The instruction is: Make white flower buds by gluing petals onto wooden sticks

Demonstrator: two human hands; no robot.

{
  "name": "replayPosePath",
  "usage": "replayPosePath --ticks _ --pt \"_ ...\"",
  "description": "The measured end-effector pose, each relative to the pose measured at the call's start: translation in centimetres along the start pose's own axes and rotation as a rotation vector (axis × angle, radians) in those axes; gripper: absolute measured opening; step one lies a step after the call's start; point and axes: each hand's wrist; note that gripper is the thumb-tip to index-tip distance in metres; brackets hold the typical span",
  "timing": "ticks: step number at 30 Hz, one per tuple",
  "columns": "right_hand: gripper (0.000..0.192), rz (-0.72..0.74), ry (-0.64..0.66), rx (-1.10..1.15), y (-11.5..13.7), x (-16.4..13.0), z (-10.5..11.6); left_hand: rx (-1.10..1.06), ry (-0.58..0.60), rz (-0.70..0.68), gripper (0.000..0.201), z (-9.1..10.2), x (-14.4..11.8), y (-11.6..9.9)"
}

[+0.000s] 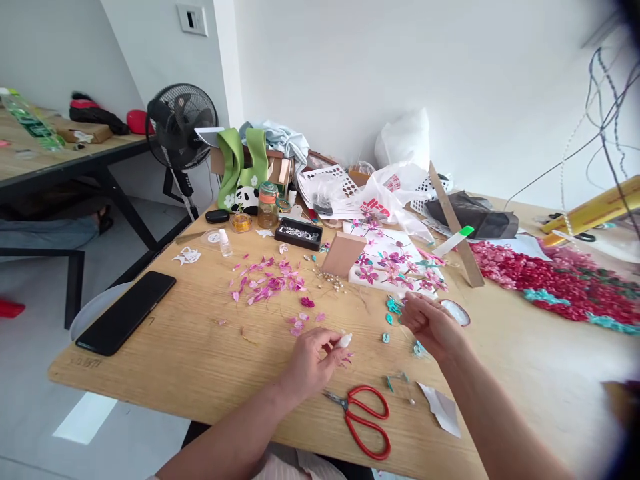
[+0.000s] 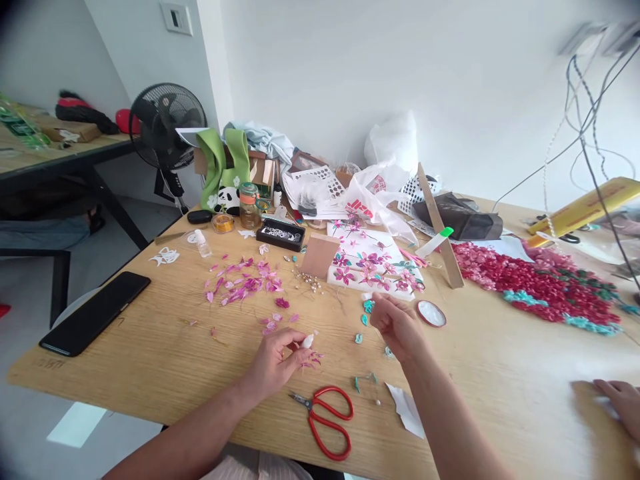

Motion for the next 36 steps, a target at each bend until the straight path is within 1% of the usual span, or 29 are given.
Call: replayPosePath --ticks 3,6,9,12,14,16,17,21,23,27,30,36 --pt "0.051 -0.011 0.130 0.188 1.3 -1.2 -0.9 -0.180 0.031 0.085 0.024 0.0 -0.1 -0.2" --pt "0.044 -0.022 0.205 0.300 2.0 -2.4 -1.9 -0.365 0.060 0.144 0.035 0.0 -0.1 -0.2" --pt "0.039 -0.026 0.245 0.363 2.3 -3.4 -2.9 -0.482 0.081 0.156 0.043 0.0 0.0 -0.2" --pt "0.039 -0.018 0.253 0.387 2.6 -4.3 -3.6 -0.526 0.088 0.164 0.045 0.1 0.0 -0.2" --pt "0.034 -0.009 0.241 0.386 2.7 -4.9 -4.0 -0.542 0.092 0.171 0.047 0.2 0.0 -0.3" --pt "0.026 0.003 0.203 0.331 2.9 -5.5 -4.2 -0.557 0.099 0.178 0.048 0.3 -0.1 -0.4" --pt "0.025 0.014 0.176 0.262 3.0 -5.8 -4.3 -0.562 0.101 0.181 0.048 0.3 -0.2 -0.4" --pt "0.033 0.061 0.074 -0.127 3.3 -6.5 -4.7 -0.557 0.098 0.172 0.047 0.3 -0.3 -0.4" --pt "0.036 0.066 0.071 -0.219 3.5 -6.6 -5.0 -0.541 0.105 0.156 0.046 0.2 -0.3 -0.4" --pt "0.038 0.105 0.110 -0.283 3.9 -6.6 -5.8 -0.509 0.124 0.136 0.045 0.1 -0.4 -0.4" --pt "0.038 0.131 0.116 -0.305 4.0 -6.5 -6.1 -0.499 0.131 0.134 0.046 0.1 -0.5 -0.4" --pt "0.038 0.120 0.136 -0.328 3.5 -6.5 -6.1 -0.483 0.150 0.144 0.049 0.1 -0.6 -0.4"
Point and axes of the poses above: each hand's wrist, its own x-axis towards the middle knuckle, its own z-axis out of the back of the hand, y = z × x, and after that the axes turned 11 degrees about y, right-handed
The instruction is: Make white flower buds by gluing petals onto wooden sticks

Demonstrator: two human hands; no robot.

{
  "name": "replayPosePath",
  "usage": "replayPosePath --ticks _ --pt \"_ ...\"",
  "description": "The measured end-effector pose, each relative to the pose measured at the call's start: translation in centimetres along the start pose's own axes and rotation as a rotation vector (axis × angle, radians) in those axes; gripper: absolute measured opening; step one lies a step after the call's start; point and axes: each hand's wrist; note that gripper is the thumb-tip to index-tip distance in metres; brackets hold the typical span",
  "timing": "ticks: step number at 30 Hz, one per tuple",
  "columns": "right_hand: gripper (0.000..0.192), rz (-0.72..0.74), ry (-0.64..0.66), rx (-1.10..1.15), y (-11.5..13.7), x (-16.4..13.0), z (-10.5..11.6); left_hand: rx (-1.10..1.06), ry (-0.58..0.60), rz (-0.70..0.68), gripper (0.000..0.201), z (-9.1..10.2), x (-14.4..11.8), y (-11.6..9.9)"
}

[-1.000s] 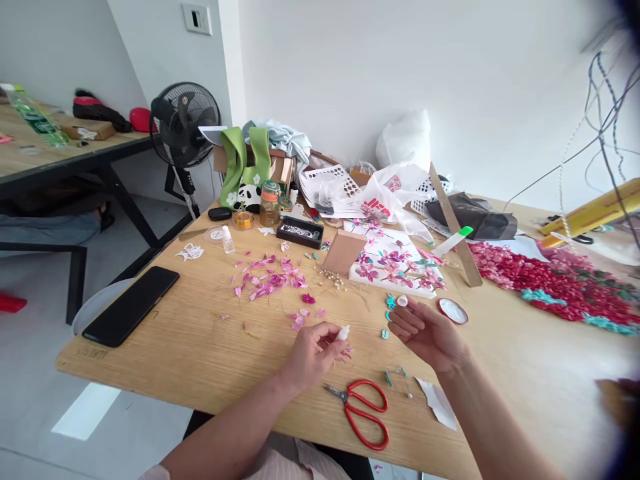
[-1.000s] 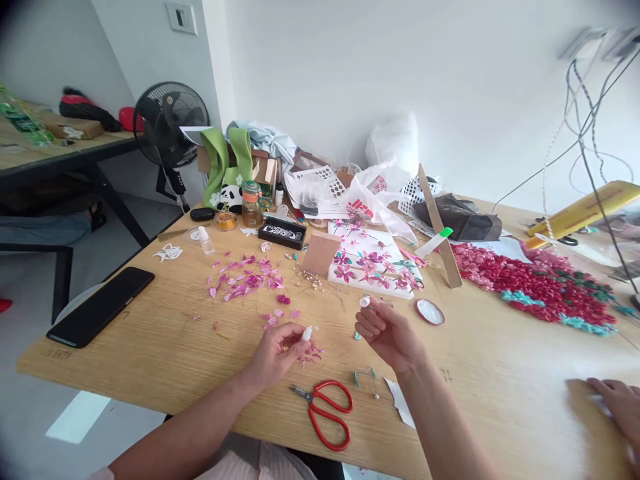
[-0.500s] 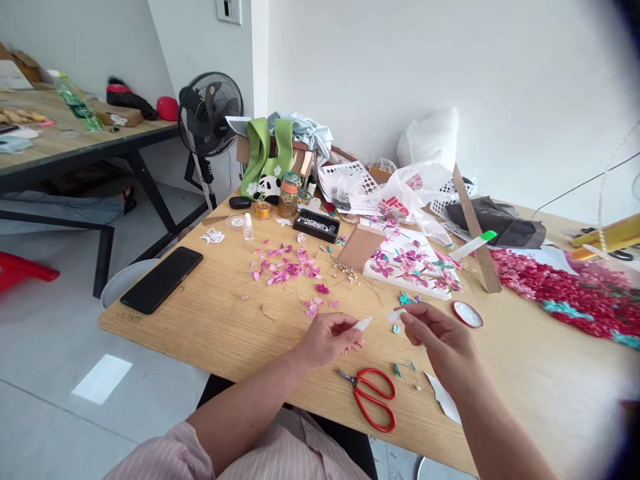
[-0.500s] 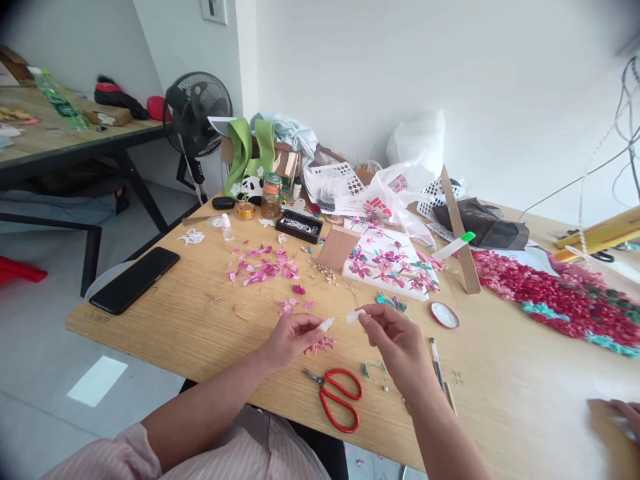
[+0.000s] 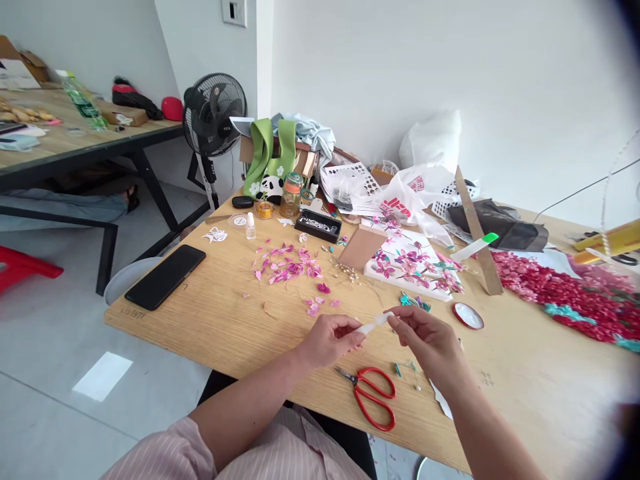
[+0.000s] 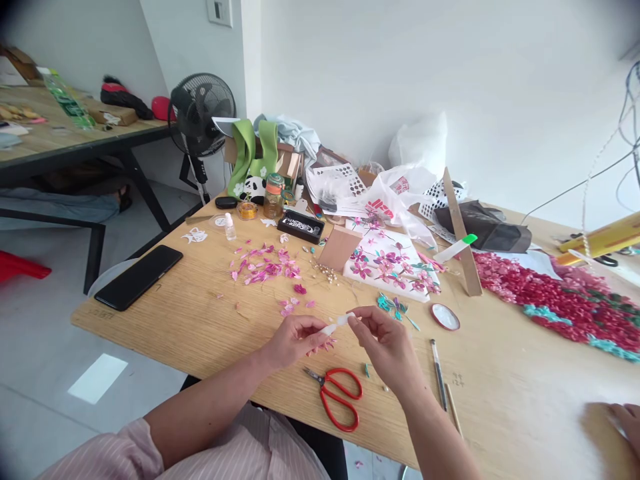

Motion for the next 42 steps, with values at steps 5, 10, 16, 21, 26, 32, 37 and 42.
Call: replayPosePath --ticks 5,10,16,21,26,32,37,42 --pt "0.035 0.007 0.109 -0.094 -0.9 -0.3 -0.5 -0.004 0.009 0.003 0.048 0.0 0.0 0.2" --pt "0.031 0.045 0.164 -0.211 -1.2 -0.4 -1.0 -0.013 0.008 -0.001 0.047 -0.1 0.0 0.2" --pt "0.033 0.084 0.253 -0.365 -0.7 -0.3 -1.0 0.061 0.021 0.002 0.047 -0.2 -0.1 0.0" --pt "0.042 0.115 0.259 -0.458 -0.9 -0.3 -0.4 0.078 0.026 -0.013 0.044 -0.2 0.0 -0.1" --pt "0.040 0.191 0.216 -0.416 -0.3 -0.5 0.3 0.078 0.031 -0.036 0.037 -0.1 0.0 0.0" --pt "0.042 0.264 0.147 -0.580 -0.6 -0.7 0.0 0.138 0.022 -0.046 0.037 0.0 0.1 0.2" --pt "0.031 0.281 0.172 -0.580 -0.8 -0.6 0.1 0.126 0.020 -0.059 0.035 0.0 0.1 0.2" --pt "0.045 0.294 0.145 -0.698 -1.2 -0.4 0.1 0.159 0.000 -0.056 0.036 0.0 0.1 0.3"
Point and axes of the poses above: each hand's wrist, its own x-axis towards the middle knuckle, its own z-axis out of the back of the hand, y = z × x, and after that the axes turned 11 degrees about y, right-handed
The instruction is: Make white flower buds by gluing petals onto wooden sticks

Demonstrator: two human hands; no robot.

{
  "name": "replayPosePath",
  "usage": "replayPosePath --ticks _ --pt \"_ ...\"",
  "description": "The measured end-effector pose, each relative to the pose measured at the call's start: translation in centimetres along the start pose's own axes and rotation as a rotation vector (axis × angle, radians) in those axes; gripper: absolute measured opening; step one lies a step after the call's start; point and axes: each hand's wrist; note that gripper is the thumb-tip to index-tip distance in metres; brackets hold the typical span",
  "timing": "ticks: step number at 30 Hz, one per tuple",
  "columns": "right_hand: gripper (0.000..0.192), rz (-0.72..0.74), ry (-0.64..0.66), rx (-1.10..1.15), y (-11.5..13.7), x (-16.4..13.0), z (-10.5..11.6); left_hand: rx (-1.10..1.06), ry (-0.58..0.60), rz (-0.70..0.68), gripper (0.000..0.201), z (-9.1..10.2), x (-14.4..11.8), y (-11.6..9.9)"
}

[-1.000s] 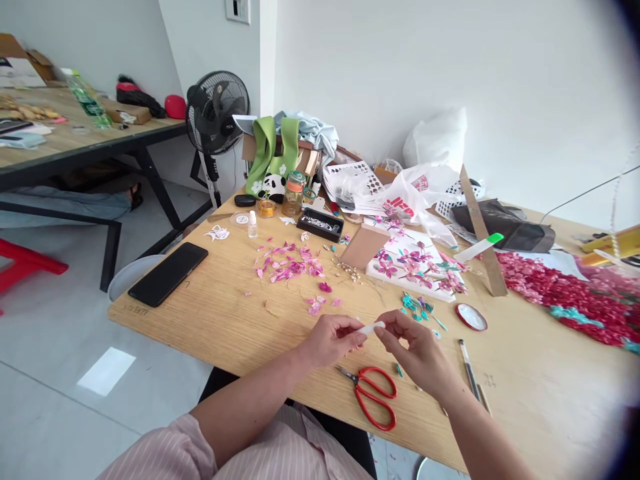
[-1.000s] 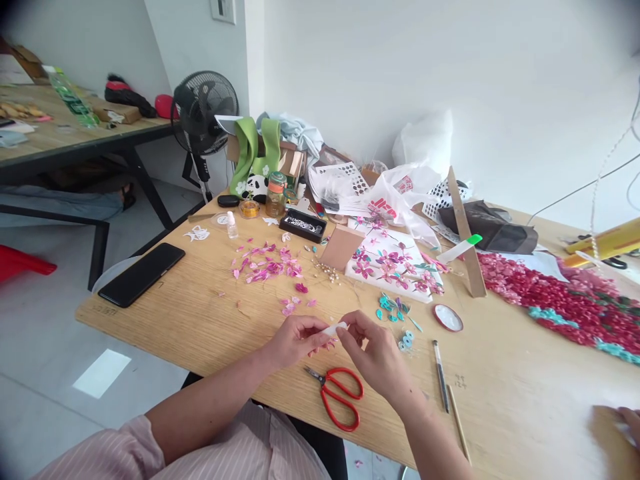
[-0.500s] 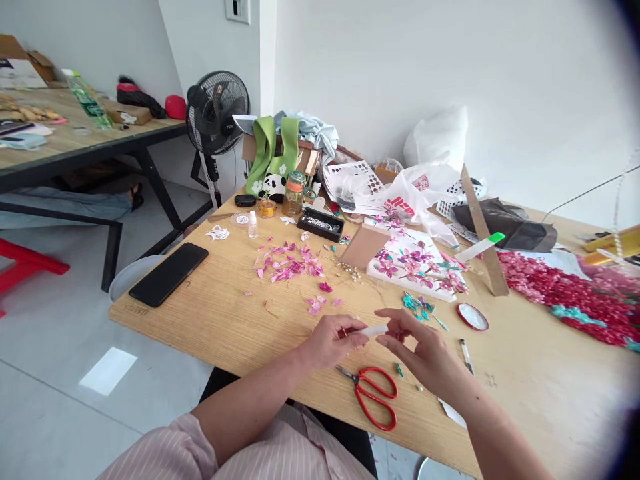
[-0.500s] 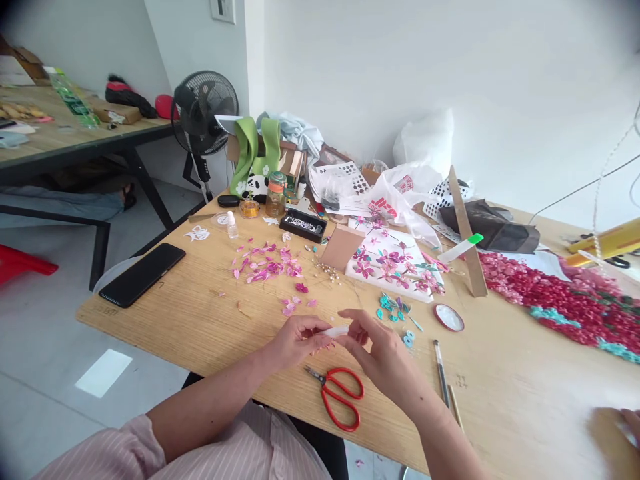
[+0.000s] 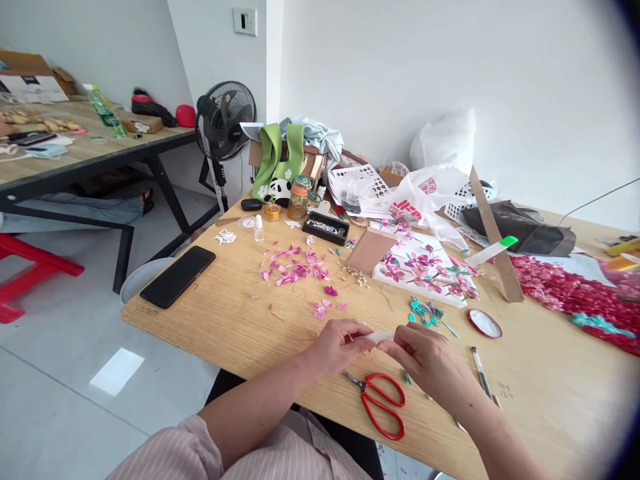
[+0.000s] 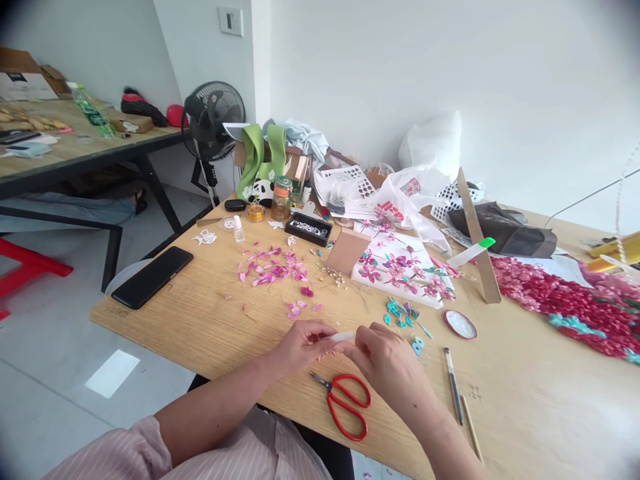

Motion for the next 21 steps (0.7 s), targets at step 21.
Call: replayPosePath --ticks 21 --pt "0.030 0.005 0.065 0.095 0.4 1.0 -0.6 0.302 -0.083 -0.029 0.028 0.3 -0.1 0.3"
Point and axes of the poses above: each hand's wrist, its own x-axis towards the middle knuckle, its own z-axis out of the back of the hand, y = z × x, and after that the axes turned 11 degrees about y, right-handed
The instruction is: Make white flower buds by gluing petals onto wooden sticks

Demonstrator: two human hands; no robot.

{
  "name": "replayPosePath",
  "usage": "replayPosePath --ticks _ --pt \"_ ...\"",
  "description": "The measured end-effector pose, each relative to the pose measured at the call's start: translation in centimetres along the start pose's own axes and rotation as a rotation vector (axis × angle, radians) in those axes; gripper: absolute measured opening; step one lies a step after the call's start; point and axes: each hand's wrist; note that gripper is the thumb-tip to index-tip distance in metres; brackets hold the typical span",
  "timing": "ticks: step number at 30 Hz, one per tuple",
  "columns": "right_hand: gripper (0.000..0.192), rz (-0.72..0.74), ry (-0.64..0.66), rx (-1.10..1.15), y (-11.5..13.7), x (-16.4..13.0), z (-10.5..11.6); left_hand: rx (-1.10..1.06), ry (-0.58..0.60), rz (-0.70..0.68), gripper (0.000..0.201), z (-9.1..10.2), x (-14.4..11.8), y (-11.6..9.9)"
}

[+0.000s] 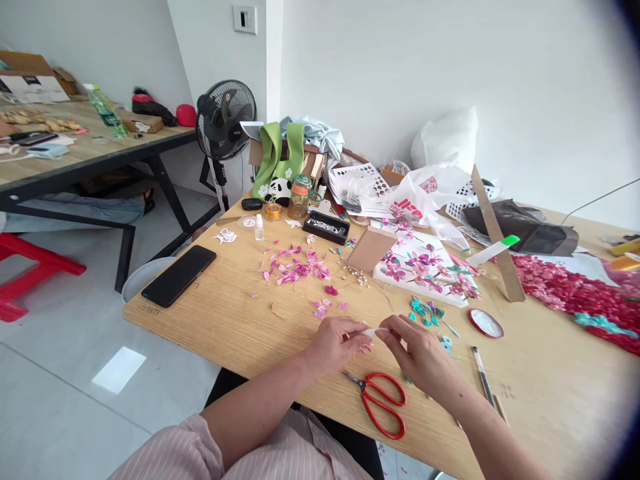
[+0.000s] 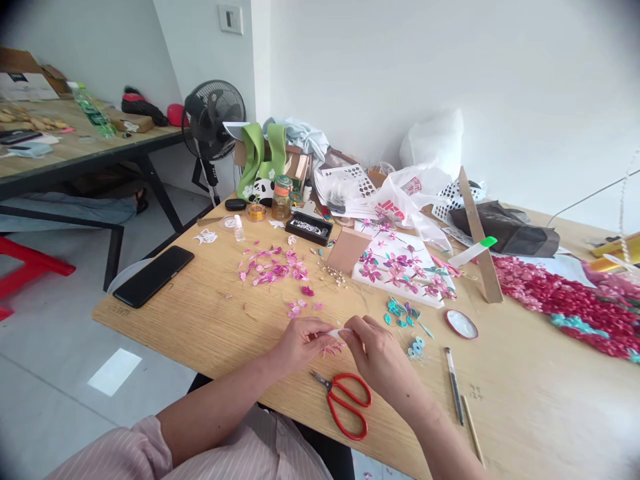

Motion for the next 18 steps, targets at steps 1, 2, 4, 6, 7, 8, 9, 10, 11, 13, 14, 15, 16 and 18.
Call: replayPosePath --ticks 1,2,4,6,7,8,9,10,11,13,14,15,16,18 --pt "0.030 0.008 0.004 -0.014 0.1 0.4 0.4 -0.034 -0.020 0.044 0.036 0.3 0.0 -0.1" --pt "0.031 0.016 0.001 -0.039 0.2 1.0 1.0 -0.058 -0.050 0.082 0.050 0.9 0.0 -0.4" --pt "0.031 0.032 -0.007 -0.137 0.3 2.9 2.4 -0.063 -0.126 0.112 0.079 2.6 0.0 -1.0" --pt "0.032 0.052 0.008 -0.299 0.5 5.9 3.8 -0.039 -0.216 0.091 0.081 5.2 0.1 -1.6" --pt "0.030 0.055 0.019 -0.339 0.6 7.8 4.4 -0.008 -0.262 0.063 0.077 6.5 0.1 -1.8" --pt "0.027 0.054 0.024 -0.364 0.7 9.9 4.8 0.041 -0.320 0.032 0.071 7.9 0.1 -1.9" --pt "0.025 0.046 0.031 -0.395 0.7 12.1 5.1 0.095 -0.370 0.002 0.066 9.2 0.1 -1.7" --pt "0.024 0.029 0.037 -0.428 0.7 14.3 5.3 0.151 -0.420 -0.024 0.061 10.2 0.1 -1.4" --pt "0.022 0.006 0.044 -0.463 0.7 16.5 5.3 0.201 -0.463 -0.039 0.056 11.1 0.0 -1.0" --pt "0.020 -0.050 0.070 -0.531 0.5 20.5 5.2 0.272 -0.518 -0.041 0.048 12.3 -0.1 0.2" --pt "0.021 -0.084 0.086 -0.563 0.3 22.2 5.0 0.295 -0.530 -0.030 0.045 12.6 -0.3 0.9" --pt "0.024 -0.116 0.104 -0.593 0.1 23.6 4.8 0.317 -0.531 -0.018 0.042 12.7 -0.4 1.5" --pt "0.027 -0.143 0.124 -0.622 -0.2 24.9 4.5 0.342 -0.529 -0.009 0.039 12.8 -0.5 2.0" --pt "0.031 -0.183 0.166 -0.673 -0.6 26.6 4.1 0.393 -0.504 -0.009 0.036 12.8 -0.7 2.6"
Point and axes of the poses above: each hand's wrist, its own x-axis towards the middle knuckle, its own z-axis out of the back of the hand, y = z × x, and after that the axes turned 11 degrees about y, right-handed
